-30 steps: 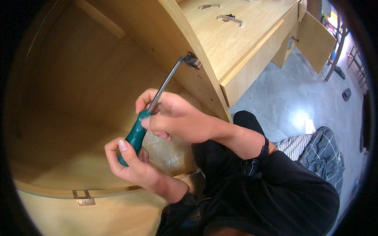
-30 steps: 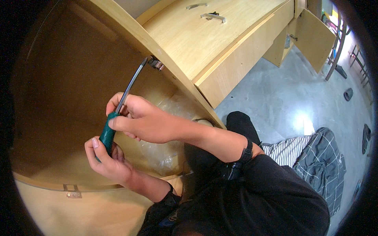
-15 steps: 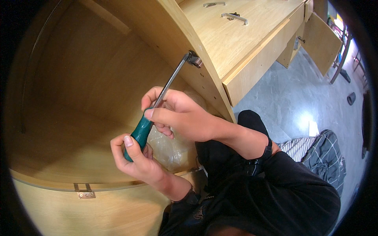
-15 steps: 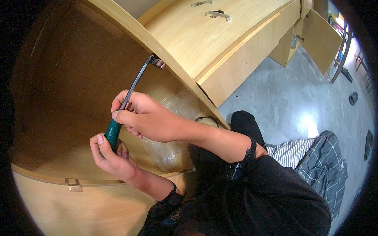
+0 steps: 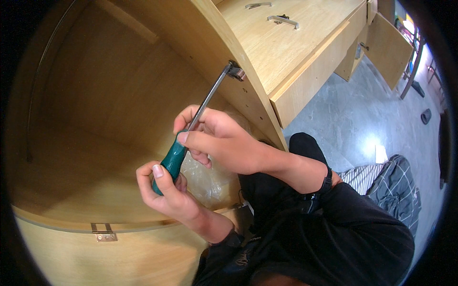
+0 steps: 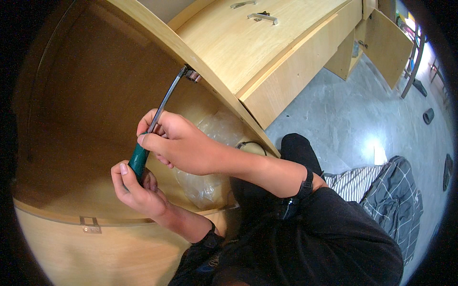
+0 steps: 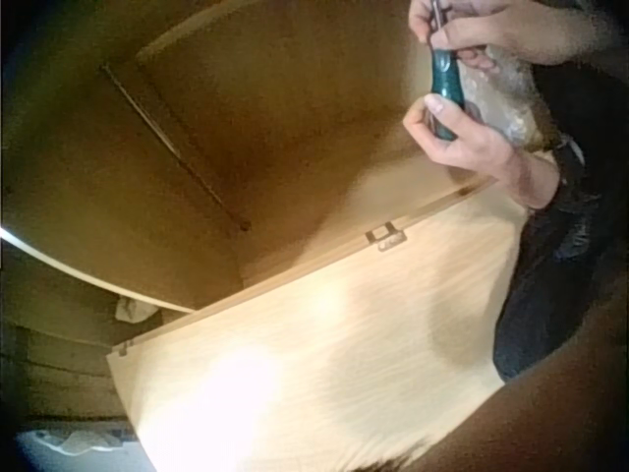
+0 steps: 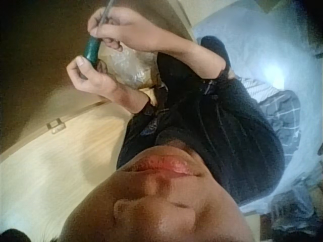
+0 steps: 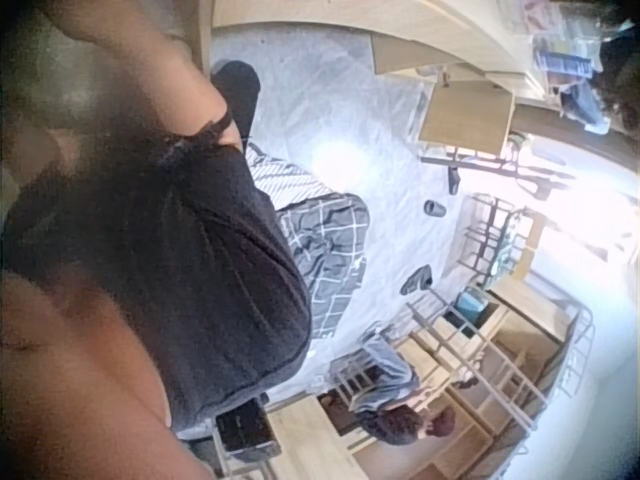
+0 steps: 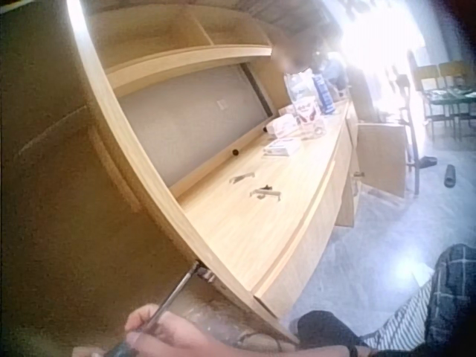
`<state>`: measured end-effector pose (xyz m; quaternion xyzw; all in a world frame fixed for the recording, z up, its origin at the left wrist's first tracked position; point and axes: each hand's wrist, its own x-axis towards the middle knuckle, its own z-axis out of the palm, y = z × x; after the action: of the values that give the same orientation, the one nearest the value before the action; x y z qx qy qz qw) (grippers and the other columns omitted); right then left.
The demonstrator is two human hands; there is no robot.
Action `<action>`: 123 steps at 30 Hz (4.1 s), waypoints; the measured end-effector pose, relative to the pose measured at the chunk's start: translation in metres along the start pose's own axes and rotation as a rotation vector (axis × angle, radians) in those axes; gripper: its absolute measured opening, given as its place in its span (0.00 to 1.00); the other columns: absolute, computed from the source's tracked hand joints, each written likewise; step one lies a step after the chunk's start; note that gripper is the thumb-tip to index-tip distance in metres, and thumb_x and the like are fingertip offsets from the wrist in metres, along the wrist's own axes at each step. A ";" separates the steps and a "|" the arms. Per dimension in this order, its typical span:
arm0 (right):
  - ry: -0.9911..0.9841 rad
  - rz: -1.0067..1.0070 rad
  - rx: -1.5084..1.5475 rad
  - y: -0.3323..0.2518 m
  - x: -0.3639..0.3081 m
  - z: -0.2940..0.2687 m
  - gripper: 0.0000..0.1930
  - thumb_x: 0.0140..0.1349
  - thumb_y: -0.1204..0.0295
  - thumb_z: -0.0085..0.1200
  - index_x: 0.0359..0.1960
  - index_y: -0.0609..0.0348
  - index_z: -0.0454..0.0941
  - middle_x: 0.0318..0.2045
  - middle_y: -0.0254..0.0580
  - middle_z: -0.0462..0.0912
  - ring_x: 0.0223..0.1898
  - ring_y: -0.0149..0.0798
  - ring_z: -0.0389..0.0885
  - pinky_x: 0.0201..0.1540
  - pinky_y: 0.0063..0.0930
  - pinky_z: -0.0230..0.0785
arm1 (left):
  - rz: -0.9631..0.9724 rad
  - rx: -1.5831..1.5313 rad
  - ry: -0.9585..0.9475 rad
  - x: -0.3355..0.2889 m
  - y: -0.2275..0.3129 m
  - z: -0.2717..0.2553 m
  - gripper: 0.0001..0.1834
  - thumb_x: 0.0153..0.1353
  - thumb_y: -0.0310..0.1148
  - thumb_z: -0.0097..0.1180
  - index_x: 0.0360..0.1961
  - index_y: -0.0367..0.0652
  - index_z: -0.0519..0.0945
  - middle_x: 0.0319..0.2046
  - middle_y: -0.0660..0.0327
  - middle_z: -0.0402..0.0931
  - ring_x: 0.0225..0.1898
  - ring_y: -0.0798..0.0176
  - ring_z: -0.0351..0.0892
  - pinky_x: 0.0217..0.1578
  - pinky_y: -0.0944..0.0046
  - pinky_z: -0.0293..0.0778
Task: The person uses a screwdriver to remove screws from a cabinet door hinge, handles a loose hinge, and then uses the screwdriver to reattach a hinge to the inside of a wooden cabinet.
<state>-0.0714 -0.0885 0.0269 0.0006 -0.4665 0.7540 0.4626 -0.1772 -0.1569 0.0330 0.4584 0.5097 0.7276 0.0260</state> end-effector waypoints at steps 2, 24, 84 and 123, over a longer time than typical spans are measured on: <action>0.028 -0.044 -0.001 0.004 0.002 0.000 0.07 0.62 0.70 0.48 0.36 0.60 0.66 0.19 0.29 0.68 0.17 0.21 0.64 0.19 0.16 0.58 | -0.028 -0.034 -0.032 0.000 0.001 0.000 0.10 0.63 0.36 0.46 0.29 0.41 0.68 0.16 0.70 0.58 0.12 0.81 0.49 0.11 0.77 0.42; 0.129 -0.153 -0.132 0.022 0.021 0.026 0.07 0.63 0.69 0.50 0.35 0.59 0.71 0.17 0.26 0.68 0.18 0.17 0.63 0.19 0.13 0.53 | 0.366 0.054 -0.362 0.033 -0.008 -0.027 0.17 0.53 0.28 0.61 0.40 0.39 0.68 0.33 0.60 0.66 0.21 0.72 0.65 0.23 0.76 0.64; -0.127 -0.146 0.006 0.005 0.021 -0.013 0.09 0.59 0.72 0.54 0.35 0.62 0.68 0.17 0.29 0.69 0.17 0.19 0.63 0.18 0.14 0.52 | 0.240 0.181 -0.401 0.041 -0.014 -0.016 0.08 0.53 0.25 0.59 0.32 0.38 0.72 0.23 0.65 0.68 0.19 0.77 0.64 0.17 0.79 0.59; 0.151 -0.053 -0.043 0.004 0.022 0.020 0.15 0.64 0.60 0.48 0.29 0.61 0.71 0.15 0.31 0.70 0.12 0.21 0.66 0.14 0.15 0.54 | -0.023 0.114 -0.154 0.051 0.010 0.005 0.25 0.66 0.46 0.43 0.18 0.37 0.72 0.13 0.70 0.64 0.15 0.78 0.57 0.15 0.74 0.51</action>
<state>-0.0949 -0.0879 0.0448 -0.0540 -0.4464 0.7292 0.5159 -0.1996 -0.1322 0.0736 0.5079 0.5518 0.6598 0.0472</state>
